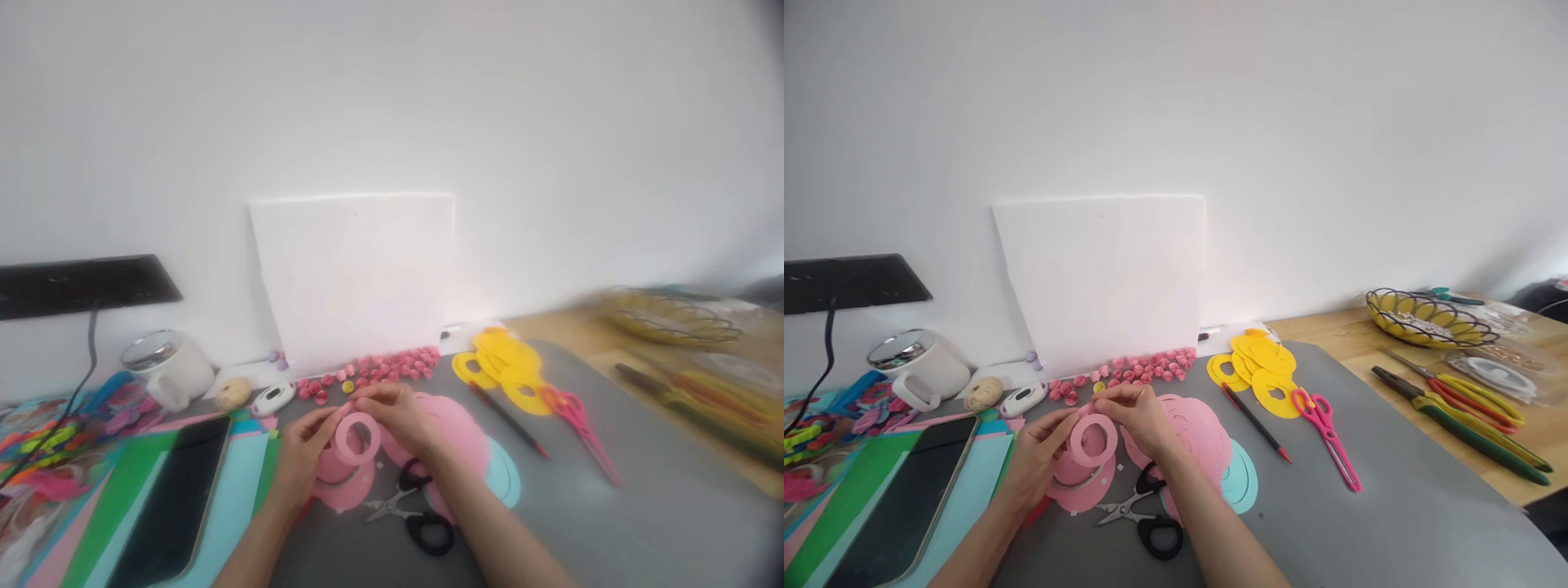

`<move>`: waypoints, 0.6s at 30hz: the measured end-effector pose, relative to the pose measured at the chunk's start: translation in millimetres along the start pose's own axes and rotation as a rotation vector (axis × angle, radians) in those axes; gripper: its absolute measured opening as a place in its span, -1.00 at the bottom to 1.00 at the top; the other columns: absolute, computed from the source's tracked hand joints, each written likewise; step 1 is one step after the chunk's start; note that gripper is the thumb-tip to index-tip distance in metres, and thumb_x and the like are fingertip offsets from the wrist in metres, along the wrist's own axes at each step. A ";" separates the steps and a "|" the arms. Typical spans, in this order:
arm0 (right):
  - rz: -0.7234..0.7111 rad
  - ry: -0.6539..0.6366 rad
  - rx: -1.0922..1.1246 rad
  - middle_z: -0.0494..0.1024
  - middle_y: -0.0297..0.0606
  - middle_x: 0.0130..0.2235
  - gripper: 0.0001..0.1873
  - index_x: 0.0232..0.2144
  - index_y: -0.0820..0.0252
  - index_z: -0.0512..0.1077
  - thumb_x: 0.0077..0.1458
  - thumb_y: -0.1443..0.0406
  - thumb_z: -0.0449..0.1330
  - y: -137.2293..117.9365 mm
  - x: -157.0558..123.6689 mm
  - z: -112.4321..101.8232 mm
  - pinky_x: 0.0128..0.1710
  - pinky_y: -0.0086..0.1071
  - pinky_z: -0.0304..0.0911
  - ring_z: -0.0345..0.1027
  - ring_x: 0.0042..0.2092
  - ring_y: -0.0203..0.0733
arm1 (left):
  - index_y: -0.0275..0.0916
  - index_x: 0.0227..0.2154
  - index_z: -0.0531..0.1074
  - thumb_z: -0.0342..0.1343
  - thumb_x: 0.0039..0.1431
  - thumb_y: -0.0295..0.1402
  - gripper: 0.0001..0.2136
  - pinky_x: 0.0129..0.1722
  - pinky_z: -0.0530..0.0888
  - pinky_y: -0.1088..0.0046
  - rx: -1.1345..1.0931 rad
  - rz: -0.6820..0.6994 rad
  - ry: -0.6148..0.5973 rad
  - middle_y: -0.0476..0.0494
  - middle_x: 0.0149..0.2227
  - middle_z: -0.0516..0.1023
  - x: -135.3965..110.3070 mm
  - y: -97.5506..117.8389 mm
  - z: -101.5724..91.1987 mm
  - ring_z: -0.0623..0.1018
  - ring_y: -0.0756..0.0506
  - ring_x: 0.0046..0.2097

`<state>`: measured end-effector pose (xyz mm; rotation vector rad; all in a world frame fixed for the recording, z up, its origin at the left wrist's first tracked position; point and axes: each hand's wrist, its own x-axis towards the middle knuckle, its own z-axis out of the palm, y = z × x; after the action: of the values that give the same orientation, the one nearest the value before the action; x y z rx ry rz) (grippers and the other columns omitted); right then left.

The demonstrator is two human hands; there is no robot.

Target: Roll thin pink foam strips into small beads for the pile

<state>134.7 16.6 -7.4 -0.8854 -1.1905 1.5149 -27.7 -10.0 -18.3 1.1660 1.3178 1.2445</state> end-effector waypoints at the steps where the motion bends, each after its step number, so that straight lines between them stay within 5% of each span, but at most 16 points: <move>1: 0.000 -0.010 -0.015 0.58 -0.27 -0.38 -0.77 -0.45 0.18 0.56 -0.21 0.17 0.33 -1.1 -0.3 -0.2 -0.26 -0.34 0.30 0.41 -0.32 -0.20 | -0.29 -0.36 0.58 0.24 -0.12 -0.14 -0.68 -0.40 0.45 0.50 0.001 0.005 0.006 -0.18 -0.33 0.63 0.2 0.6 -0.1 0.55 -0.14 -0.32; 18: 0.026 0.057 0.135 0.47 -0.39 -0.55 -0.80 -0.61 0.22 0.49 -0.39 0.29 0.42 -0.4 0.4 -0.7 -0.40 -0.39 0.26 0.32 -0.47 -0.32 | -0.29 -0.36 0.57 0.21 -0.07 -0.17 -0.71 -0.35 0.44 0.47 0.008 0.005 -0.041 -0.18 -0.35 0.62 1.2 -6.4 -2.8 0.52 -0.11 -0.35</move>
<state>135.4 17.2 -7.2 -0.8506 -1.0267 1.5608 -30.8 -9.2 -24.6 1.1945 1.2919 1.2139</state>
